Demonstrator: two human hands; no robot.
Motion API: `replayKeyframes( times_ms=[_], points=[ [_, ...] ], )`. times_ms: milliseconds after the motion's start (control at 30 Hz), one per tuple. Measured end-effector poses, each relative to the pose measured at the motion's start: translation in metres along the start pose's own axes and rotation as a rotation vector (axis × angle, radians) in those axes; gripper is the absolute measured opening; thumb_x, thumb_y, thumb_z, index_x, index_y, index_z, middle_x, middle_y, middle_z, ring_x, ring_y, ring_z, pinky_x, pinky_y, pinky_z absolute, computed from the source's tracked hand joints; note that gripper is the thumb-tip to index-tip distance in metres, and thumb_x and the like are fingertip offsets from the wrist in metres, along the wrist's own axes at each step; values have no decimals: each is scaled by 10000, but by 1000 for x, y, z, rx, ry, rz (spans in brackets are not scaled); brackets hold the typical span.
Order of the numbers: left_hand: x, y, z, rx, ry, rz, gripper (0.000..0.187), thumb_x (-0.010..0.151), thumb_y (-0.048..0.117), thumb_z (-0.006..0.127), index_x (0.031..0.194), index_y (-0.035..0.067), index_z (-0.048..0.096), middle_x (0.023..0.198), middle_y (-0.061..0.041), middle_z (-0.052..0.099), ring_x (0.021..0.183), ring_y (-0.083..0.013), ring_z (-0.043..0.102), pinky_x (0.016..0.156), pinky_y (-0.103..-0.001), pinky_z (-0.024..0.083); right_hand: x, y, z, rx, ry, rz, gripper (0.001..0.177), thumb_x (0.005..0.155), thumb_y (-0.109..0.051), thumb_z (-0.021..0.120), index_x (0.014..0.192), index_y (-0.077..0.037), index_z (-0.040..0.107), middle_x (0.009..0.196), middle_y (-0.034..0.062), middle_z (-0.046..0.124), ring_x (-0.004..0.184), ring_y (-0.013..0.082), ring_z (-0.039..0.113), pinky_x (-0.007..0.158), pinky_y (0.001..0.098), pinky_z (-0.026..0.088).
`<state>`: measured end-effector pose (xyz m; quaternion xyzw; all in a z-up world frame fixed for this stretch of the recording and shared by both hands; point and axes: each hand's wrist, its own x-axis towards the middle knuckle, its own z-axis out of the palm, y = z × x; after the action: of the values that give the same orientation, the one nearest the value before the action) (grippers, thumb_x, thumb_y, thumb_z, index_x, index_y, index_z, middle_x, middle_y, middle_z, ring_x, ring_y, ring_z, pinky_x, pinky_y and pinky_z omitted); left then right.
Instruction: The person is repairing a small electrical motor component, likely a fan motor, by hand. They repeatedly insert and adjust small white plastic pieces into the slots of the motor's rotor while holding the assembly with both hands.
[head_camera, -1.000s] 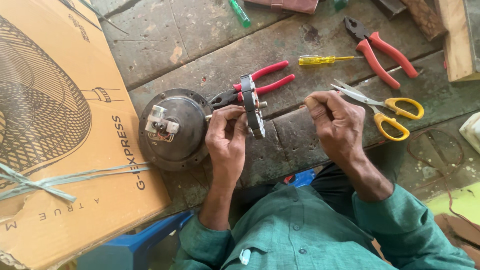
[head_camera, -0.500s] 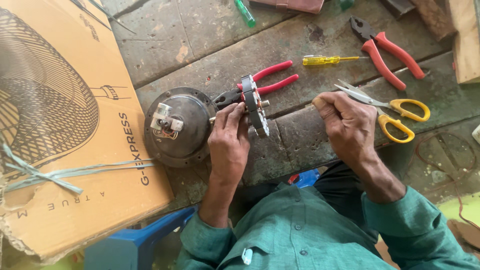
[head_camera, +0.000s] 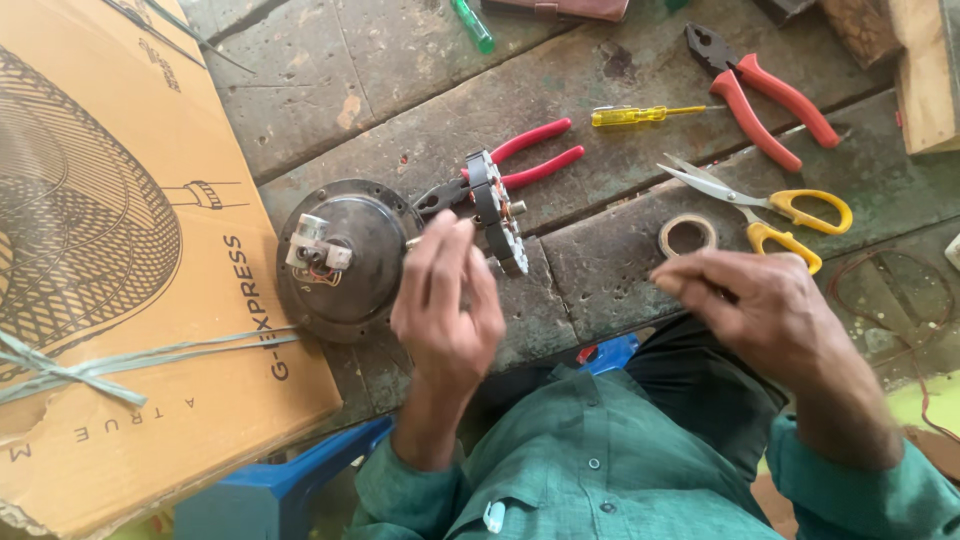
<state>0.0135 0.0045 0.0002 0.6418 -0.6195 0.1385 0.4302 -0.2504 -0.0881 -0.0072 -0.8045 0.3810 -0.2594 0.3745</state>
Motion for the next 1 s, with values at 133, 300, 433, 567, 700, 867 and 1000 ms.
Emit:
replayKeyframes(
  times_ms=[133,300,433,567,700,867,1000],
  points=[
    [-4,23,6,-133,-195,128,325,960,30,760,1270,-8,669,1262,-184,697,1078,-259,730,916,-345,614,-5,-3,-11,-3,-128,-149,188,847,-150,754,1024,-90,770,847,73,769,719,192,741,625,308,557],
    [-7,40,8,-226,-303,142,297,936,43,793,1218,12,704,1188,-144,735,986,-231,716,864,-357,602,24,-2,-5,91,-134,-368,151,947,-153,761,1084,-95,778,847,43,748,646,125,705,552,290,499],
    [-12,37,1,-428,-311,-7,239,983,66,767,1213,55,704,1183,-103,733,1056,-215,735,903,-330,619,67,-13,30,383,-89,-584,96,965,-74,638,1050,-37,661,1012,143,751,815,199,765,661,297,610],
    [-18,17,-7,-671,-316,-206,126,1025,77,727,1150,89,717,1100,-69,748,998,-158,739,854,-285,625,80,-22,52,316,-71,-575,97,993,-57,671,1076,-8,667,875,90,744,753,189,757,670,325,601],
    [-20,-10,-6,-980,-202,-552,66,1037,68,699,1090,41,727,1050,-70,742,904,-120,679,766,-270,582,82,-25,59,180,72,-650,86,984,-29,687,1058,-5,652,904,125,749,733,232,739,659,346,572],
    [-17,-17,-7,-1092,-176,-754,126,1046,72,680,1130,-21,689,977,-59,707,873,-106,648,798,-253,549,80,-30,65,183,125,-579,108,983,-31,724,1066,-7,658,824,135,707,704,267,722,633,367,554],
    [-15,-16,-5,-1138,-147,-760,123,1048,73,673,1132,-16,685,963,-60,711,856,-109,652,783,-257,549,79,-33,67,177,144,-556,111,997,-30,720,1081,-8,651,846,141,713,713,271,726,635,368,556]
  ],
)
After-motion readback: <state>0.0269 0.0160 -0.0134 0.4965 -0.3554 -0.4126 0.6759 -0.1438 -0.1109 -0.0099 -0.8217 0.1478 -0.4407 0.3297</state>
